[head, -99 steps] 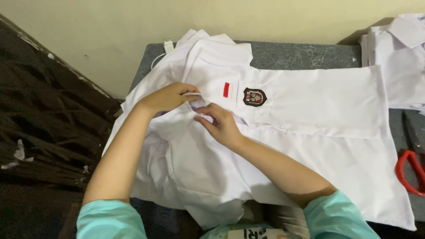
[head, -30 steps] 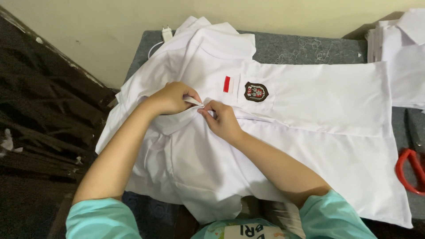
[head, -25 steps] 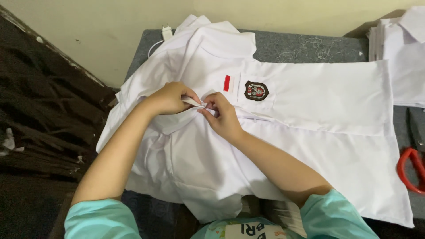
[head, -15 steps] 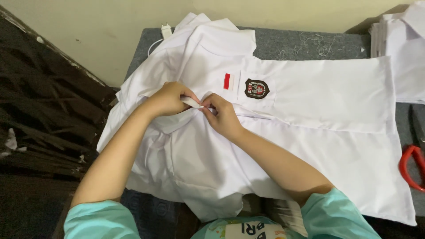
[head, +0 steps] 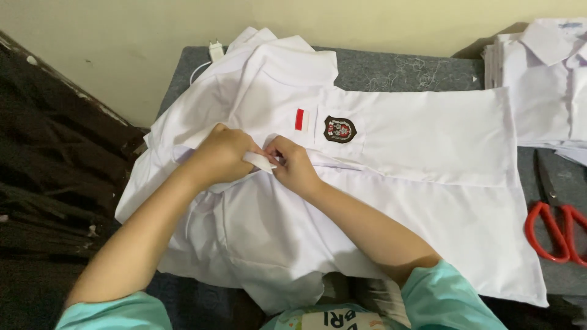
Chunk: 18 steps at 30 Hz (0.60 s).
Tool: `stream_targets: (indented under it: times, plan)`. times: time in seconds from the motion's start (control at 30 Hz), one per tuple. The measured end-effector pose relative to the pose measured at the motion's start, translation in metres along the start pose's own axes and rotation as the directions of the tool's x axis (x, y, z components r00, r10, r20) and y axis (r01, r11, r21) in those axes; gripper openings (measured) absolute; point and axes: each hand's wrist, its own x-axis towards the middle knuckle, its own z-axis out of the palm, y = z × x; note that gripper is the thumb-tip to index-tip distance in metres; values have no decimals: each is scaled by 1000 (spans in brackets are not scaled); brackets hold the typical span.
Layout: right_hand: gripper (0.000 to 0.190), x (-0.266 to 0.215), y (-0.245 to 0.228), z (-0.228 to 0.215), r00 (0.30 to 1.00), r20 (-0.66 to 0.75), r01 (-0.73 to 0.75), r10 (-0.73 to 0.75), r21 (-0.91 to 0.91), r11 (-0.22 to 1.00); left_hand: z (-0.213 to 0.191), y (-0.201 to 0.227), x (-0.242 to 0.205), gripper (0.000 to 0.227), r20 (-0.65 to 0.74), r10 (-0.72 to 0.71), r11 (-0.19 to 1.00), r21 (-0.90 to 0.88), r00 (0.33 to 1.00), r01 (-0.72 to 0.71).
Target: The person uses red-handled scissors to trim loose threads and excess fabric from the collar and sleeve areas of a white shirt. They repeatedly smooth the fabric with their hands to align the edges before cutting and then fold the shirt to inspect the work.
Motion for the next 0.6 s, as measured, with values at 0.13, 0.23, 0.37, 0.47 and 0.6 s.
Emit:
stream_targets:
  times: [0.13, 0.23, 0.37, 0.47, 0.6]
  plan:
    - [18, 1, -18, -10, 999, 42, 21, -21, -15, 1000, -36, 10, -26, 49, 58, 25, 983, -186, 998, -14]
    - [18, 6, -29, -13, 992, 51, 120, -116, -98, 988, -46, 6, -25, 50, 116, -53, 927, -363, 992, 92]
    - [9, 10, -19, -8, 946, 72, 324, -317, -315, 892, -22, -29, 16, 38, 89, -37, 869, -490, 995, 76]
    - [8, 7, -11, -6, 933, 91, 354, -348, -409, 841, -14, -32, 36, 30, 91, 53, 936, -351, 994, -17]
    - [15, 8, -15, -5, 937, 78, 346, -341, -348, 871, -11, -38, 51, 28, 126, 31, 943, -333, 992, 12]
